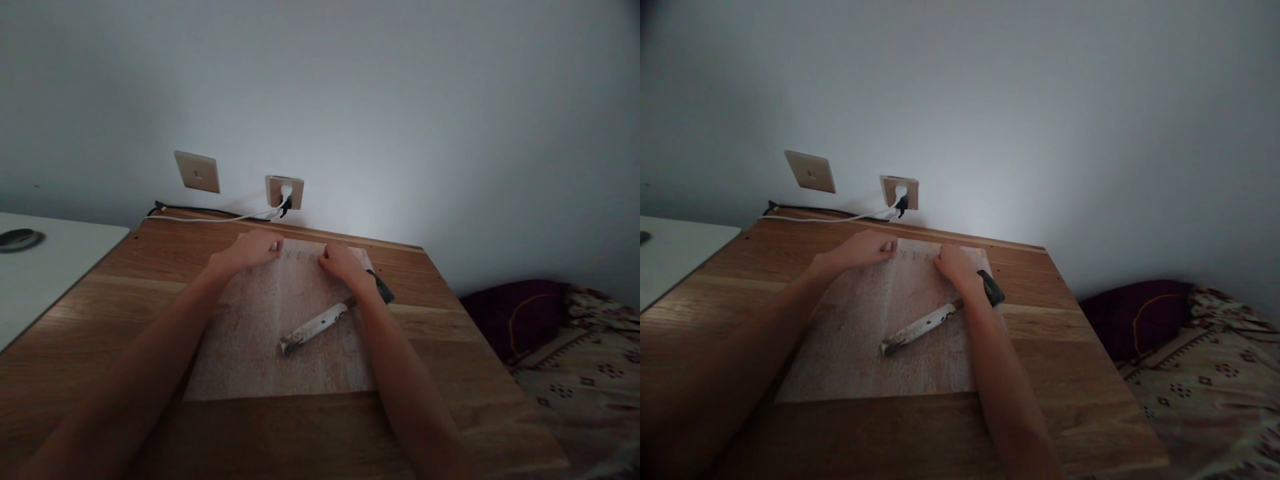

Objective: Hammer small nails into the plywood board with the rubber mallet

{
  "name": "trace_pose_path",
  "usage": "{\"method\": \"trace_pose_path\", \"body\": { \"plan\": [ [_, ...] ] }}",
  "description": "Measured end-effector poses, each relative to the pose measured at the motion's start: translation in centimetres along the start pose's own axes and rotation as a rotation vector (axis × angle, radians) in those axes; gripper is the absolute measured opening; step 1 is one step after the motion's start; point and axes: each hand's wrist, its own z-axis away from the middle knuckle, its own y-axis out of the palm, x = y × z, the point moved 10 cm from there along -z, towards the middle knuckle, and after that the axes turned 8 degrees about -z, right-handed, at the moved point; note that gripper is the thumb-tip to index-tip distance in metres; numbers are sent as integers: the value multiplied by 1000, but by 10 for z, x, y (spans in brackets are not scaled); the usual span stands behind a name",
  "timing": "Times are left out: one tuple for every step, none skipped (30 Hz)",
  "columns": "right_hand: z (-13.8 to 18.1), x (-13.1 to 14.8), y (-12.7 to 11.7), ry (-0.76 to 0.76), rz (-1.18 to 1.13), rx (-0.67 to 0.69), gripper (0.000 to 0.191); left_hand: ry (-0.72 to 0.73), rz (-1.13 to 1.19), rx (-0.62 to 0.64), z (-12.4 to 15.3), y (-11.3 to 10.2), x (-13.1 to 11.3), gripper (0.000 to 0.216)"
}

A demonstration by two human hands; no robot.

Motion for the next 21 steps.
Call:
{"method": "trace_pose_path", "body": {
  "plan": [
    [-1,2,-1,-9,-16,-8,10,4,20,-21,0,-2,0,17],
    [-3,3,-4,-18,-41,-20,11,3,49,-52,-1,-5,0,20],
    [-6,5,-8,-27,-78,-34,14,-8,93,-87,-2,-8,1,24],
    [-8,6,-12,-35,-123,-47,18,-34,157,-124,-3,-12,2,26],
    [-11,7,-17,-41,-173,-57,22,-70,246,-152,-5,-13,5,27],
    [-13,8,-22,-48,-218,-63,26,-115,358,-165,-6,-13,9,27],
    [-14,10,-25,-56,-285,-62,29,-160,483,-156,-7,-9,12,26],
    [-15,10,-27,-62,-381,-56,29,-195,607,-129,-8,-4,13,25],
    [-16,11,-28,-65,-489,-48,27,-218,710,-91,-9,3,12,24],
    [-16,11,-27,-63,-593,-39,25,-235,776,-51,-10,9,11,23],
    [-15,11,-25,-57,-677,-32,23,-245,799,-17,-10,14,9,22],
    [-15,11,-22,-47,-727,-28,22,-249,776,1,-11,17,8,21],
    [-15,10,-17,-36,-734,-26,22,-245,713,7,-11,18,7,21],
    [-15,10,-13,-30,-696,-26,23,-231,625,1,-11,18,6,22],
    [-15,11,-8,-28,-651,-24,24,-206,529,-10,-12,16,4,22],
    [-15,11,-3,-29,-610,-20,25,-173,439,-20,-13,15,0,21],
    [-15,12,2,-33,-570,-10,27,-135,365,-23,-13,15,-4,22],
    [-16,13,6,-38,-532,4,29,-100,306,-18,-13,15,-9,23],
    [-16,13,10,-43,-498,20,31,-63,264,-10,-12,16,-14,25],
    [-16,14,12,-47,-466,34,34,-31,228,-4,-11,16,-18,25],
    [-16,14,13,-51,-435,42,36,-5,194,-1,-10,16,-22,24]
  ]
}}
